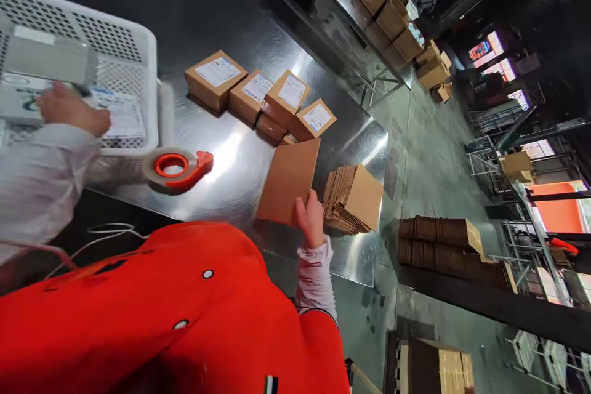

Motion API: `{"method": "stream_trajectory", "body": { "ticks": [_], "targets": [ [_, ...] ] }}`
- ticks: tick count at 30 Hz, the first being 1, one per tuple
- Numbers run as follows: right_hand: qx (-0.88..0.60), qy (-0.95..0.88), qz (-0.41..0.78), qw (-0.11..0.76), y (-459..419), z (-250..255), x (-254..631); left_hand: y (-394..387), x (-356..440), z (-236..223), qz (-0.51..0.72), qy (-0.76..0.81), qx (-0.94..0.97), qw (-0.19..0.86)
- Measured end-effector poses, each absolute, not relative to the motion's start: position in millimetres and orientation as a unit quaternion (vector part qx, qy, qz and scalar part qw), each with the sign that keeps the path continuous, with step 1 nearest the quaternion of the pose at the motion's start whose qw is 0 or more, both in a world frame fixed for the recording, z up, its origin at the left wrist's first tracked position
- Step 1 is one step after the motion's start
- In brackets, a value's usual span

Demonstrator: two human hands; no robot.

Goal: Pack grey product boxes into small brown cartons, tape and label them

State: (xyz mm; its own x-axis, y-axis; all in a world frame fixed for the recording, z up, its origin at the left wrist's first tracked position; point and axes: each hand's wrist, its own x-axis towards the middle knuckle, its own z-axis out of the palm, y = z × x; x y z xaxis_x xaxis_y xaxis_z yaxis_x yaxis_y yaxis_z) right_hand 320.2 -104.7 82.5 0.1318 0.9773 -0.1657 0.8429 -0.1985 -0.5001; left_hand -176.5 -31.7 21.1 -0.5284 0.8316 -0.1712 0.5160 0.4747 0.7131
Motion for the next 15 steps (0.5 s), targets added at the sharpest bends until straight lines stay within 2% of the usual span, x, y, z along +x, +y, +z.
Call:
{"method": "stream_trajectory", "body": {
  "ticks": [2, 6, 9, 12, 15],
  "targets": [
    [-0.745, -0.618, 0.234, 0.091, -113, 76, 293, -28, -138, 26, 0.368, 0.795, 0.405, 0.261],
    [-0.703, -0.648, 0.29, 0.041, -131, 65, 251, -10, -21, 23, 0.376, 0.662, 0.479, 0.437],
    [-0.651, -0.614, 0.44, 0.08, -131, 49, 238, 3, 51, 13, 0.344, 0.587, 0.48, 0.554],
    [-0.607, -0.519, 0.586, 0.14, -121, 25, 242, 6, 81, 7, 0.326, 0.547, 0.473, 0.609],
    [-0.595, -0.5, 0.582, 0.241, -116, 5, 256, 6, 83, 8, 0.308, 0.539, 0.476, 0.622]
  ]
}}
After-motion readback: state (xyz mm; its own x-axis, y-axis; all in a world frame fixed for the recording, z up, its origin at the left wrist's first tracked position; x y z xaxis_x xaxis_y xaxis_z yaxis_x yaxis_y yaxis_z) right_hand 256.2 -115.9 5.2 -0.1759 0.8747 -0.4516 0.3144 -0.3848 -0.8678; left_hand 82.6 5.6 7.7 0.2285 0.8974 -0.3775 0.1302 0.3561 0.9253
